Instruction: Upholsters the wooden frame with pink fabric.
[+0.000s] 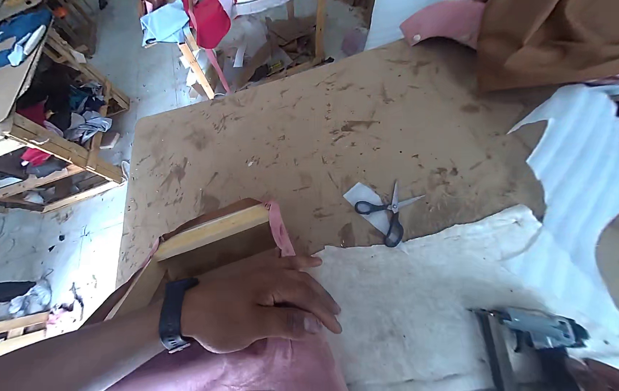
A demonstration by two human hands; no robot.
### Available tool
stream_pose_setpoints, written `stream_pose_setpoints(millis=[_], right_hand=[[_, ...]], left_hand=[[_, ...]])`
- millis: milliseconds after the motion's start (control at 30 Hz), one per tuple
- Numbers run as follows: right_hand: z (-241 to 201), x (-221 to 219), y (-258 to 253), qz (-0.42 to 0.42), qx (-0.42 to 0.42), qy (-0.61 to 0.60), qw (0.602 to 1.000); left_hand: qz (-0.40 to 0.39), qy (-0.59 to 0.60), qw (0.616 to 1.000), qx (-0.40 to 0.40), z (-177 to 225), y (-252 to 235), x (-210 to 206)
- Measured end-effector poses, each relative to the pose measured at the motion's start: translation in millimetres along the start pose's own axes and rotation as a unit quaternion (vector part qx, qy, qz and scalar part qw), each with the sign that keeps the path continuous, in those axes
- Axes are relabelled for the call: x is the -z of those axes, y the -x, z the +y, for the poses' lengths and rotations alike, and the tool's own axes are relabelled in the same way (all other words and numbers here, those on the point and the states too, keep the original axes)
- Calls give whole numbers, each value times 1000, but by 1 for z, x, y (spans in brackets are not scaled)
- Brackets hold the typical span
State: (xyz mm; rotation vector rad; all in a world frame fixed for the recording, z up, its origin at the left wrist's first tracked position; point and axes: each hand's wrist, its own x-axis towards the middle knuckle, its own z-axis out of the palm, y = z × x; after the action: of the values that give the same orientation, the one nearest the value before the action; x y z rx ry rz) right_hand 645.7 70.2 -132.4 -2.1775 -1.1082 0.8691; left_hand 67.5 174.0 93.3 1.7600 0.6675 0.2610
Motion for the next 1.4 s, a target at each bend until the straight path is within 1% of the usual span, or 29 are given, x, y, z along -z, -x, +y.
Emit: stream_pose_setpoints(millis=[67, 133, 233, 300, 333, 400, 467, 533, 567, 633, 700, 733, 767, 800, 867, 933, 967, 1100, 1300, 1400], right_hand=[[-9, -8, -5, -71, -29, 74, 994], [-5, -12, -16, -80, -34, 127, 988], [8, -12, -32, -90, -39, 161, 982], [6, -8, -29, -107, -39, 140, 984], [1, -6, -20, -111, -27, 97, 989], [-23, -4, 2, -113, 34, 6, 993], [-68, 1, 38, -122, 74, -44, 989], [-145, 1, 77, -99, 96, -51, 989], [-177, 7, 90, -113, 133, -54, 983], [-230, 29, 107, -188, 233, -85, 950], [-316, 33, 139, -244, 290, -36, 925], [-354, 34, 156, -267, 284, 9, 921], [-379, 36, 168, -295, 266, 37, 917], [-400, 35, 178, -317, 248, 79, 912], [-430, 27, 197, -322, 214, 180, 904], [-447, 16, 213, -303, 206, 262, 893], [-452, 10, 220, -293, 211, 278, 890], [-462, -8, 233, -264, 222, 299, 889], [-474, -18, 246, -229, 209, 348, 884], [-482, -25, 251, -210, 201, 392, 873]], left_hand=[[-9, -11, 1000, -3, 0, 0, 3], [-12, -16, 1000, -7, -1, 1, 5], [3, -26, 1000, -14, -3, 5, 3], [16, -28, 999, -18, -5, 7, 0], [21, -33, 999, -21, -5, 7, -1], [33, -45, 998, -25, -6, 7, -1], [36, -58, 998, -19, -5, 9, -4], [37, -70, 997, -12, -4, 10, -5], [36, -72, 997, -9, -4, 10, -5], [28, -75, 997, 5, -3, 11, -4], [30, -81, 996, 12, -3, 13, -6], [31, -90, 995, 13, -3, 13, -8], [31, -100, 994, 12, -4, 14, -9], [36, -106, 994, 7, -5, 14, -10], [41, -113, 993, -1, -8, 15, -10], [43, -121, 992, -9, -9, 13, -10], [45, -123, 991, -13, -9, 13, -10], [41, -117, 992, -10, -10, 13, -11], [36, -114, 993, -16, -12, 12, -11], [40, -114, 992, -22, -11, 11, -12]])
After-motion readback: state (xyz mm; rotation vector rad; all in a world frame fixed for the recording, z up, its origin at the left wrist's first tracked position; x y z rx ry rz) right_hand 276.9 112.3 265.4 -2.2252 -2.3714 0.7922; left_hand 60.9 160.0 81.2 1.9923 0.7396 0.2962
